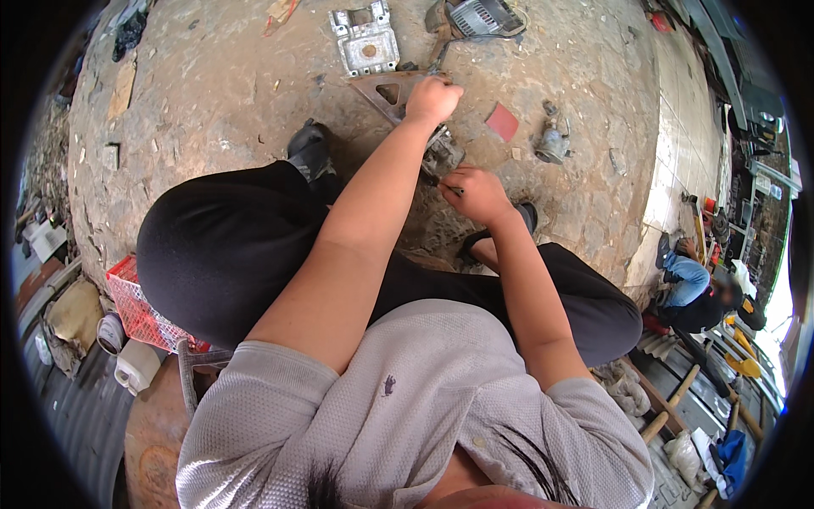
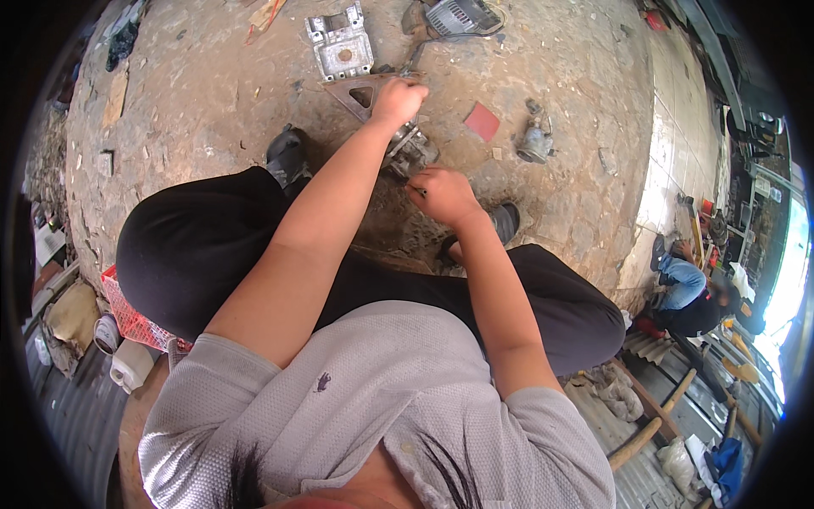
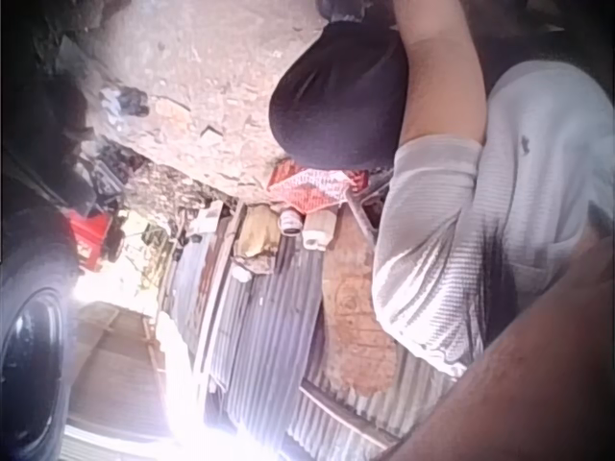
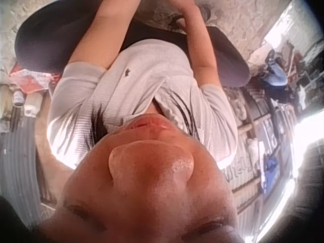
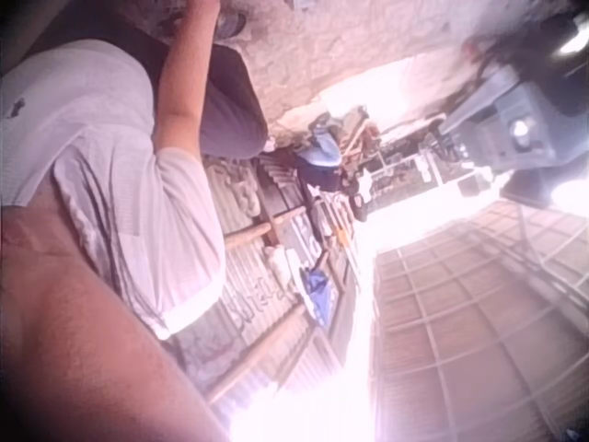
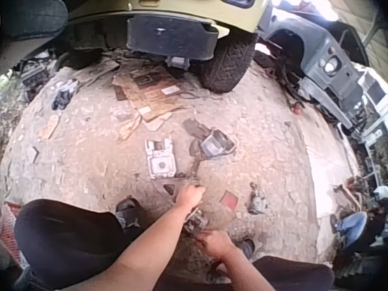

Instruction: The person sits on the floor and uses a small metal tool to scrape and clean a mechanical part. They repeatedly scrape the surface and edges of the part, occasionally repositioning it with their hands.

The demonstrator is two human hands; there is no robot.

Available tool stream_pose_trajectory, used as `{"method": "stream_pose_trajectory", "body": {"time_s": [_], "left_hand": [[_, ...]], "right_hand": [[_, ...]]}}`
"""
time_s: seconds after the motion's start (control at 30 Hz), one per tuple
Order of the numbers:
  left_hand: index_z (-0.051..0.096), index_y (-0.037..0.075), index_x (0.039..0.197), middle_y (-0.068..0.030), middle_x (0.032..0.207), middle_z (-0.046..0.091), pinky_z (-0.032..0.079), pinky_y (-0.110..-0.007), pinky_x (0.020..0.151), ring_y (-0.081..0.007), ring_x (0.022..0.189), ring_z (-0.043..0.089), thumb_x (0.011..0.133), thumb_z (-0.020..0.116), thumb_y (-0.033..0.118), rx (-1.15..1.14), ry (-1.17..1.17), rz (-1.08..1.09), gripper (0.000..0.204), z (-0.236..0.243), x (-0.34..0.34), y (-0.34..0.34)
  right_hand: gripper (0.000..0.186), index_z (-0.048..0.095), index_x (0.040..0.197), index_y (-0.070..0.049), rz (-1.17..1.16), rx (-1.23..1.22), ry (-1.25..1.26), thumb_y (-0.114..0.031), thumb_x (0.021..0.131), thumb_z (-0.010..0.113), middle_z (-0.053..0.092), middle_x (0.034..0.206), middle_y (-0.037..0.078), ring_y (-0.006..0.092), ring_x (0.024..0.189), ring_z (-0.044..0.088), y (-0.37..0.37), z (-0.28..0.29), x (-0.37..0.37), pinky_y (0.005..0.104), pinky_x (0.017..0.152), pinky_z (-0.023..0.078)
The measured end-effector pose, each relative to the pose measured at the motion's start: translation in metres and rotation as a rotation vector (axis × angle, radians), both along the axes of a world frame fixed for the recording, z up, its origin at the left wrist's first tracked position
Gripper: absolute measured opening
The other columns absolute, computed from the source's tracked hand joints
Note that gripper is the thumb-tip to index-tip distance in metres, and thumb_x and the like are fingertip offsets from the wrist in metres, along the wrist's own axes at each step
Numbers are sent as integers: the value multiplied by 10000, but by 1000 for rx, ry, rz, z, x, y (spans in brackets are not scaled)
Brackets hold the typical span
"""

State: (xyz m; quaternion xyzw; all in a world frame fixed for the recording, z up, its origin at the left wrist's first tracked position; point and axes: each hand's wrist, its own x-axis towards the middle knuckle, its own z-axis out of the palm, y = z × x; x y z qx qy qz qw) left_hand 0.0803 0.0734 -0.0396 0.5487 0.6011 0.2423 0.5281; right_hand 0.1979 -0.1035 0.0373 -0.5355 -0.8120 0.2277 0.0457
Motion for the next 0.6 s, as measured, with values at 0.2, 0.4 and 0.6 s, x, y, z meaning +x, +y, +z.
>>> {"method": "stream_pose_trajectory", "body": {"time_s": [0.2, 0.4, 0.6], "left_hand": [[790, 24, 1033, -292, 1084, 735, 542, -479, 962, -462, 1088, 697, 816, 660, 354, 8, 2, 8, 416, 1, 0, 0], [790, 29, 1051, -289, 1115, 733, 539, -478, 973, -458, 1112, 689, 815, 659, 357, -18, -3, -4, 425, 0, 2, -1], [789, 32, 1055, -276, 1103, 740, 539, -479, 969, -458, 1108, 690, 817, 659, 359, -11, -12, -25, 425, -1, 3, 2]], "right_hand": [[152, 798, 949, -108, 49, -30, 7, -249, 921, 748, 778, 955, 78, 289, 942, 723, 0, -2, 6, 419, 826, 603], [139, 804, 993, -112, 6, 2, 19, -221, 923, 754, 785, 977, 77, 287, 942, 721, -3, -2, 1, 418, 834, 599], [128, 803, 983, -106, -27, 171, 111, -204, 916, 756, 776, 936, 62, 278, 909, 710, -7, -12, -4, 405, 810, 595]]}}
